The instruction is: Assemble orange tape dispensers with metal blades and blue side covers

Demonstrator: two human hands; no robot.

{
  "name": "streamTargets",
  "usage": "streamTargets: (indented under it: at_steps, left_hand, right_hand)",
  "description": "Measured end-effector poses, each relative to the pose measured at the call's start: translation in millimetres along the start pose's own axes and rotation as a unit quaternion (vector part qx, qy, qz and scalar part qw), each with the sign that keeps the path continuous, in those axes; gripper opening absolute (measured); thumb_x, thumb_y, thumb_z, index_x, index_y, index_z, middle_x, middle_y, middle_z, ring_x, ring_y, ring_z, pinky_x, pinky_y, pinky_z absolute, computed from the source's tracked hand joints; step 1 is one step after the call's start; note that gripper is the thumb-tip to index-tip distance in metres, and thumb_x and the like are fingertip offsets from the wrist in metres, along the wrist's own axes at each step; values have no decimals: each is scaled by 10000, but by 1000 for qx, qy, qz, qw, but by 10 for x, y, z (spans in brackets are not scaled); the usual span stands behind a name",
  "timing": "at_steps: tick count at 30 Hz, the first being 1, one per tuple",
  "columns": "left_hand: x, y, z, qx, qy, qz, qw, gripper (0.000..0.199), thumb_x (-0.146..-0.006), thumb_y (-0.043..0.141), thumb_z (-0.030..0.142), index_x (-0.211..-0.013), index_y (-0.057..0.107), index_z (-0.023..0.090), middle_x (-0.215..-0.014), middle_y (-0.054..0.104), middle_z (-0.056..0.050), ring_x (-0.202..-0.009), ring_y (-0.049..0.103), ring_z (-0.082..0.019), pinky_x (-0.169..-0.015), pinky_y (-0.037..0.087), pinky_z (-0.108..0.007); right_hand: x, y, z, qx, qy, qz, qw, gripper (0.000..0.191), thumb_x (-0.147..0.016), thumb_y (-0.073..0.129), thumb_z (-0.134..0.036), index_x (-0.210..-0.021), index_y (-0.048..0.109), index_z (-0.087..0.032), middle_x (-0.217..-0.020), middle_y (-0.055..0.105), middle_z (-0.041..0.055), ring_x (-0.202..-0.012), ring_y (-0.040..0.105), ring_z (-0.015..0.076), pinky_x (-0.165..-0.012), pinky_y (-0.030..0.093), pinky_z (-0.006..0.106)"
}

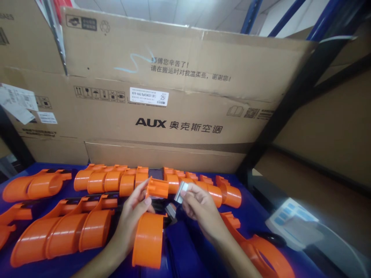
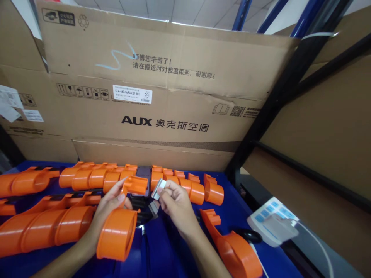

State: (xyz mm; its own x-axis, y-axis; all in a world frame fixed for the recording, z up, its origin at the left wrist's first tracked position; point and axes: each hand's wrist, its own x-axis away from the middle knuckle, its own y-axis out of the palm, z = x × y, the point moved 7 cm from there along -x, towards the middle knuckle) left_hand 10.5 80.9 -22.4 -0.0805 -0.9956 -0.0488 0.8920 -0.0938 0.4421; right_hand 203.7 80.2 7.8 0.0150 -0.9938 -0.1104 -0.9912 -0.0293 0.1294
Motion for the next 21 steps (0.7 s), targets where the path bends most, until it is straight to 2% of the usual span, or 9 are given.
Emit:
streamTargets:
  at_steps: [3, 7, 9, 12, 14, 17, 21]
  left_hand:
    - [27, 21, -2, 4, 4, -8, 1000, 711, -777, 787, 406, -1417, 561, 193, -691, 645, 9, -552, 534, -117, -553, 409, -218]
    - [36, 20, -36, -3, -12, -11, 1000, 738, -786, 772, 429, -1443, 533, 192, -654, 639, 9, -536, 532, -120, -538, 393, -216]
    - [29, 19, -43, -13, -17, -13, 1000, 727, -808, 748, 449, -1447, 526, 184, -633, 642, 2, -536, 540, -128, -540, 391, -219]
    - [18, 16, -24, -31, -11, -7, 999, 687, -840, 714, 463, -1437, 531, 175, -612, 645, -3, -528, 545, -131, -535, 383, -222]
    - [18, 21, -11, -38, -9, -3, 999, 675, -841, 712, 464, -1424, 541, 169, -597, 641, 1, -508, 539, -129, -517, 369, -222]
    - [30, 37, -1, -42, -10, -1, 999, 677, -831, 719, 476, -1410, 553, 166, -584, 641, 2, -498, 541, -135, -505, 361, -226]
    - [33, 34, 15, -55, -4, 13, 998, 685, -818, 731, 503, -1385, 578, 152, -582, 650, -1, -517, 554, -150, -526, 384, -236]
  right_hand:
    - [0, 1, 32, -7, 9, -3, 1000, 338, -821, 781, -463, -780, 590, -187, -544, 514, -66, -431, 362, 57, -387, 251, 160]
    - [1, 39, 36, -20, 0, -19, 1000, 311, -826, 789, -448, -849, 613, -192, -697, 690, 10, -531, 580, 118, -438, 424, 197]
    - [-2, 54, 9, -22, -12, -21, 999, 301, -834, 788, -442, -868, 630, -188, -769, 734, 39, -577, 625, 135, -477, 473, 219]
    - [-8, 31, -44, -9, -30, 3, 999, 296, -845, 777, -456, -865, 681, -177, -806, 743, 48, -567, 600, 120, -483, 469, 221]
    - [-10, 13, -70, 9, -36, 13, 999, 299, -848, 771, -467, -843, 713, -174, -749, 724, 32, -537, 564, 107, -477, 450, 218]
    - [-7, 5, -89, 35, -41, 9, 999, 307, -862, 755, -477, -823, 741, -173, -650, 683, 15, -507, 533, 106, -483, 440, 224]
    - [1, 0, -95, 47, -44, 5, 998, 305, -865, 748, -479, -817, 752, -178, -652, 683, 23, -522, 539, 117, -483, 438, 227]
